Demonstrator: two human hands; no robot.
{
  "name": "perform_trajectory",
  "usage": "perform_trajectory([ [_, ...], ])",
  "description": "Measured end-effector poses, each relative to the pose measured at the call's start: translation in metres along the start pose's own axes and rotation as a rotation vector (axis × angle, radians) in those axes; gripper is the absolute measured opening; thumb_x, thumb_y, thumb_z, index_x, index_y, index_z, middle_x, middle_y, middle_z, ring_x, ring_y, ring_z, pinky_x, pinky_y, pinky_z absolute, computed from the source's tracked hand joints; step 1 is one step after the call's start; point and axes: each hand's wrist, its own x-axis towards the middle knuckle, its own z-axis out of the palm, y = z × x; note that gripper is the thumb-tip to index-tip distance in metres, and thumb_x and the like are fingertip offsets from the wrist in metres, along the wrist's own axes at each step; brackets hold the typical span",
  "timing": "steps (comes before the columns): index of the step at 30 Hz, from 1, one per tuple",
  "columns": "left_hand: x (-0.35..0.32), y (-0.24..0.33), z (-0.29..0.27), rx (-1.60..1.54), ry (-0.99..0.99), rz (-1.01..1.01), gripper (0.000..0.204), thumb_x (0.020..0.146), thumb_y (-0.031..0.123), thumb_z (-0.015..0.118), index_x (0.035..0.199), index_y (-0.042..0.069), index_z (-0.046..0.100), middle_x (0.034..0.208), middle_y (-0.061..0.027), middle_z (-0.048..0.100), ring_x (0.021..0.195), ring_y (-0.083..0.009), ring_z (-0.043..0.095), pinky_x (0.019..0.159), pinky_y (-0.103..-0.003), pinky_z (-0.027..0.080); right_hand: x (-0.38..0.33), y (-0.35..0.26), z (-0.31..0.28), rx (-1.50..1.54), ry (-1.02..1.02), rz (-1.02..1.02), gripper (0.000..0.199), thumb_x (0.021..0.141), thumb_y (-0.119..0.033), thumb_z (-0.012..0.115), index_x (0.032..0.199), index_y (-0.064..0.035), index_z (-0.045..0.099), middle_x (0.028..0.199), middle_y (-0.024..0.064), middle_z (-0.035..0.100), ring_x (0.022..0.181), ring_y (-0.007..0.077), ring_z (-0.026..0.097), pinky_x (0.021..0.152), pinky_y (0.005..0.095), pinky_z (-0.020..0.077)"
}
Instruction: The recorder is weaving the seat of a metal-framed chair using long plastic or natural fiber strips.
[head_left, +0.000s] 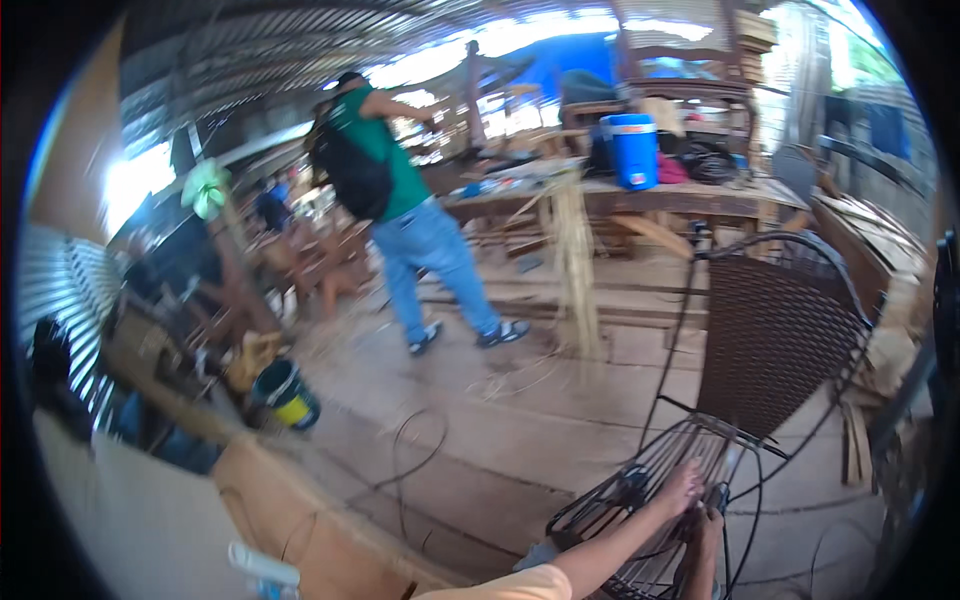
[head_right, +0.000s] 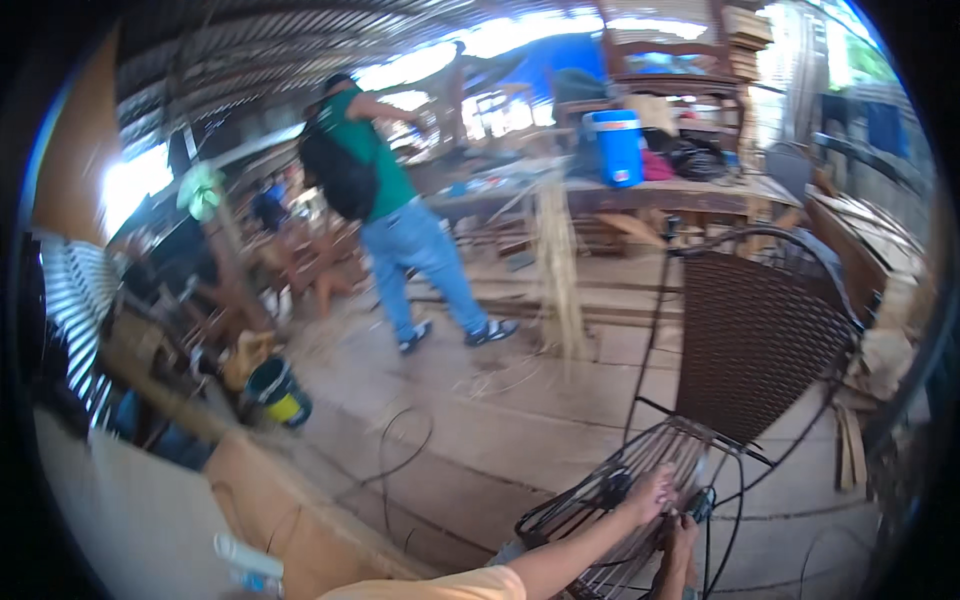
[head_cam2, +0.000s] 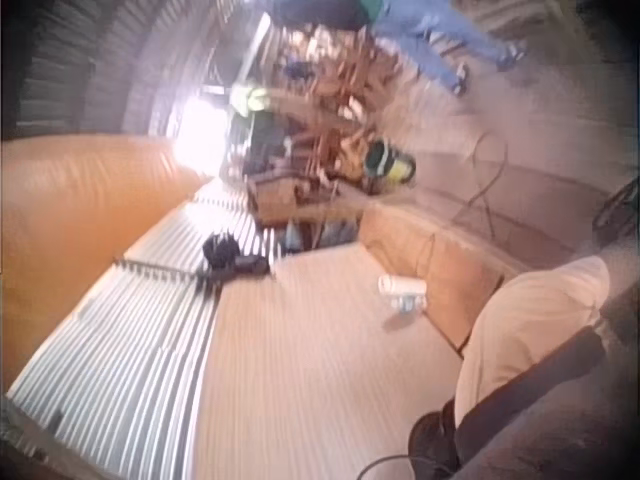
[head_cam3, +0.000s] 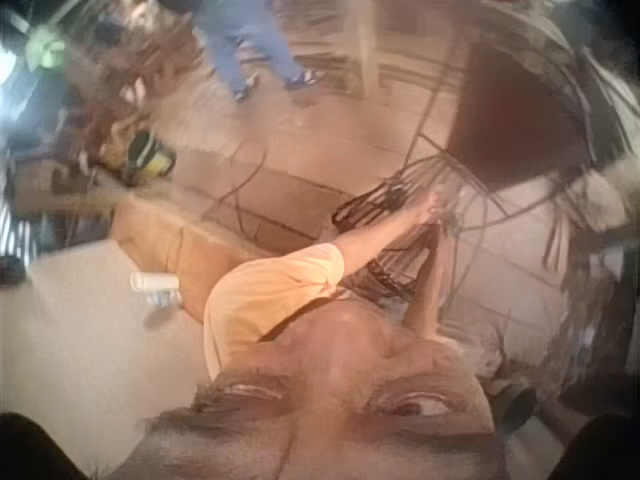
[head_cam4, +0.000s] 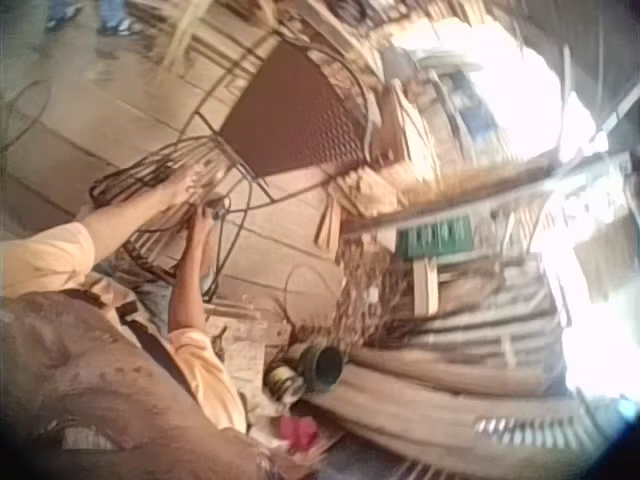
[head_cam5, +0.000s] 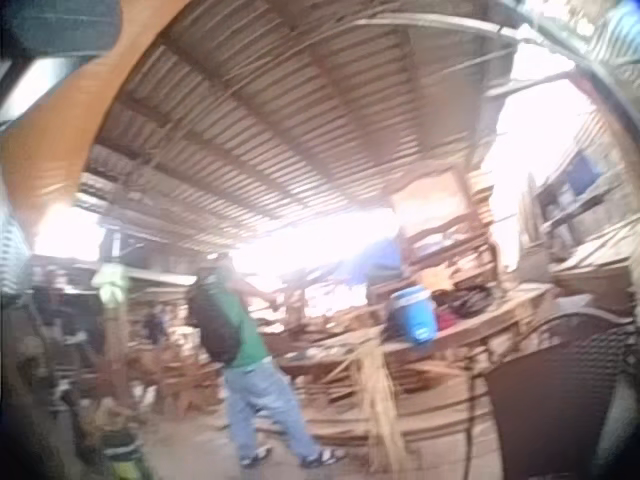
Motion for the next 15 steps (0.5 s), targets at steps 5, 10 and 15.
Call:
perform_trajectory([
  [5, -0.003, 0.007, 0.005, 0.007, 0.033, 0.060, 0.028, 0.086, 0.028, 0.052, 0.067, 0.016, 0.036, 0.056, 0.0053, 0.032, 0.045, -0.0063, 0.030, 0.041, -0.022, 0.027, 0.020, 0.025, -0.003, 0.142, -0.064, -0.080, 0.011, 0.088, -0.016, 0.051, 0.077, -0.0131, 0.050, 0.054, -0.0048, 0.043, 0.041, 0.0057, 0.038, 0.036, 0.0231, 0.0283],
  [10, -0.005, 0.005, -0.004, -0.039, 0.007, 0.046, 0.029, 0.086, 0.028, 0.053, 0.067, 0.016, 0.035, 0.057, 0.0060, 0.031, 0.044, -0.0060, 0.029, 0.042, -0.021, 0.027, 0.022, 0.029, 0.002, 0.135, 0.016, -0.037, 0.010, 0.088, -0.018, 0.049, 0.081, -0.0112, 0.051, 0.061, -0.0049, 0.046, 0.048, 0.0058, 0.040, 0.040, 0.0228, 0.0295],
  [15, -0.014, 0.006, 0.003, -0.086, 0.030, 0.046, 0.027, 0.087, 0.026, 0.051, 0.067, 0.016, 0.035, 0.058, 0.0062, 0.030, 0.046, -0.0053, 0.029, 0.041, -0.021, 0.026, 0.023, 0.001, 0.014, 0.093, -0.065, -0.245, 0.018, 0.089, -0.025, 0.046, 0.086, -0.0087, 0.055, 0.067, -0.0039, 0.048, 0.056, 0.0074, 0.041, 0.047, 0.0237, 0.0313],
])
